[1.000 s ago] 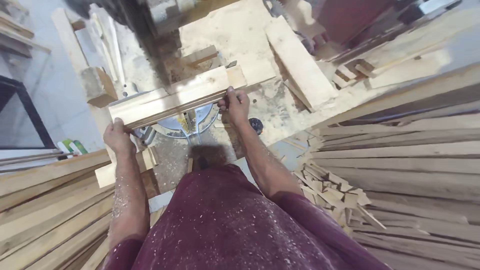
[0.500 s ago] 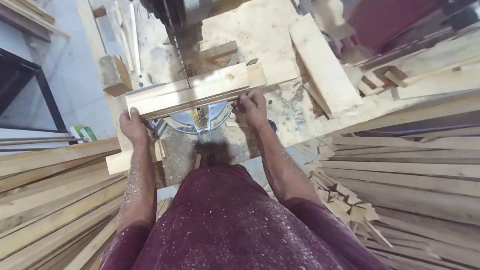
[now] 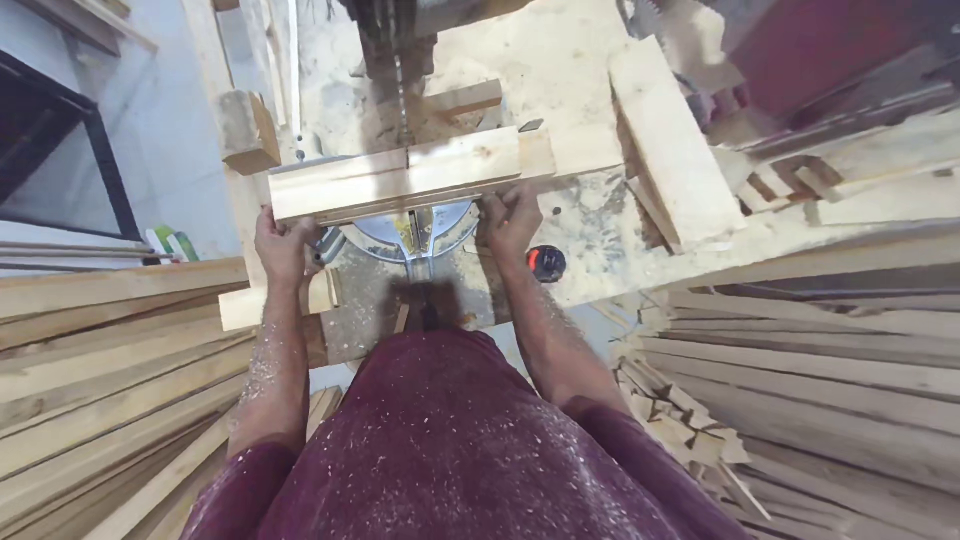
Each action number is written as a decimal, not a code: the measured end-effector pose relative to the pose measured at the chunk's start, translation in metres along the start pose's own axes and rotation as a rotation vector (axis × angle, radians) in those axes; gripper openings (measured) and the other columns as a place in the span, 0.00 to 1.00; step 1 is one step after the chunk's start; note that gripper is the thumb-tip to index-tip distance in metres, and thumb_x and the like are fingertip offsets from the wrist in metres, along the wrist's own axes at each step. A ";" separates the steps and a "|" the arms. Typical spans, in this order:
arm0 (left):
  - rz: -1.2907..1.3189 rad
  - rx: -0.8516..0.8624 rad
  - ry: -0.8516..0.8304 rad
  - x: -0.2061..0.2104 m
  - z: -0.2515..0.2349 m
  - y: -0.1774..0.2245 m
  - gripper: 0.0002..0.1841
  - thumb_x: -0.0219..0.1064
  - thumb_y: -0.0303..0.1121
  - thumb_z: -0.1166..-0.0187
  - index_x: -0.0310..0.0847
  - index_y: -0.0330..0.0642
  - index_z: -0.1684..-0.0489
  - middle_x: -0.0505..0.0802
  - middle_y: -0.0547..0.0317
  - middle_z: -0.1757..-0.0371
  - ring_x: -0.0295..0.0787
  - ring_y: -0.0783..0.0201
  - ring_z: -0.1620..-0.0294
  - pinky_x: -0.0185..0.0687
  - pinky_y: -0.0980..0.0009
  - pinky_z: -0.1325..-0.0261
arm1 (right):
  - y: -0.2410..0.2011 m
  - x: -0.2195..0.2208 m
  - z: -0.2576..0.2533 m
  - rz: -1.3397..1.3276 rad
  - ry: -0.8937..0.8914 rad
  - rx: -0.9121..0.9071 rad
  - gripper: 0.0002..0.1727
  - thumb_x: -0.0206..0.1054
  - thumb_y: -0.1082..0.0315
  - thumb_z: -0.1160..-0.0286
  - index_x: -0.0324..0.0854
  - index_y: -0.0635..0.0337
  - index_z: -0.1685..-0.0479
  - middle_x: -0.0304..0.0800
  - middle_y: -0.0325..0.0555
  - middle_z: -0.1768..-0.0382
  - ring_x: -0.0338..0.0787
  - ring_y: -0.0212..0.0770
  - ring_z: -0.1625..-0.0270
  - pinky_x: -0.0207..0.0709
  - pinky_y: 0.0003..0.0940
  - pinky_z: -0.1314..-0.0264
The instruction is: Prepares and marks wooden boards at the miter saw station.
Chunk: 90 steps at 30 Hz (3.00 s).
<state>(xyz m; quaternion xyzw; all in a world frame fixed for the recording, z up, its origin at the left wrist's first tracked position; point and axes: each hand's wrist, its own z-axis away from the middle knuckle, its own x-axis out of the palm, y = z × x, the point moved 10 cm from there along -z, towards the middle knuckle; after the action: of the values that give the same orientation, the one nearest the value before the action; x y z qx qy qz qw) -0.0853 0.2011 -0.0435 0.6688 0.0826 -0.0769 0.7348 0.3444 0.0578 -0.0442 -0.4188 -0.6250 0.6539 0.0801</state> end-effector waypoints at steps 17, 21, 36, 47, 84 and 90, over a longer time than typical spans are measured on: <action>-0.323 0.018 0.211 -0.027 0.002 -0.012 0.26 0.77 0.31 0.27 0.79 0.41 0.28 0.98 0.58 0.49 0.96 0.65 0.50 0.92 0.60 0.41 | 0.018 0.005 -0.011 0.084 -0.067 0.146 0.17 0.79 0.58 0.31 0.81 0.58 0.55 0.91 0.46 0.59 0.94 0.44 0.60 0.91 0.51 0.54; -0.506 -0.044 0.129 -0.032 0.002 0.003 0.21 0.72 0.32 0.22 0.81 0.45 0.29 0.97 0.59 0.48 0.96 0.62 0.50 0.91 0.56 0.41 | -0.014 -0.019 -0.003 0.310 -0.151 0.112 0.21 0.75 0.52 0.27 0.82 0.62 0.53 0.91 0.53 0.57 0.91 0.51 0.53 0.83 0.59 0.47; -0.552 -0.042 0.059 -0.029 -0.001 -0.013 0.13 0.68 0.39 0.17 0.91 0.45 0.42 0.97 0.57 0.46 0.94 0.62 0.43 0.86 0.55 0.32 | 0.034 -0.111 -0.066 0.050 0.371 0.115 0.34 0.74 0.61 0.29 0.67 0.71 0.28 0.80 0.57 0.37 0.84 0.42 0.41 0.81 0.35 0.38; -0.556 -0.017 0.086 -0.017 0.009 -0.002 0.13 0.69 0.39 0.18 0.91 0.44 0.45 0.96 0.51 0.50 0.94 0.55 0.49 0.85 0.47 0.38 | 0.068 -0.124 -0.093 0.009 0.217 0.272 0.30 0.77 0.65 0.34 0.73 0.66 0.33 0.85 0.55 0.48 0.92 0.45 0.57 0.91 0.45 0.53; -0.270 -0.165 0.070 -0.007 -0.022 0.007 0.22 0.53 0.48 0.09 0.87 0.41 0.41 0.94 0.50 0.54 0.93 0.57 0.52 0.88 0.49 0.42 | -0.011 -0.049 -0.049 0.185 -0.112 0.084 0.30 0.75 0.49 0.29 0.75 0.58 0.34 0.78 0.48 0.21 0.85 0.43 0.30 0.81 0.49 0.33; -0.192 -0.242 0.029 -0.008 -0.031 0.003 0.22 0.54 0.47 0.09 0.88 0.38 0.45 0.94 0.49 0.55 0.93 0.57 0.55 0.90 0.52 0.45 | -0.010 -0.049 -0.048 0.171 -0.116 0.079 0.30 0.76 0.49 0.30 0.76 0.58 0.34 0.76 0.49 0.20 0.87 0.45 0.32 0.82 0.50 0.34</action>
<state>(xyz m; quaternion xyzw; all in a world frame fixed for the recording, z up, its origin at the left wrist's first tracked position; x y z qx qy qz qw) -0.0930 0.2321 -0.0421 0.5656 0.1655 -0.1268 0.7979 0.4021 0.0649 -0.0074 -0.4287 -0.5643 0.7055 0.0040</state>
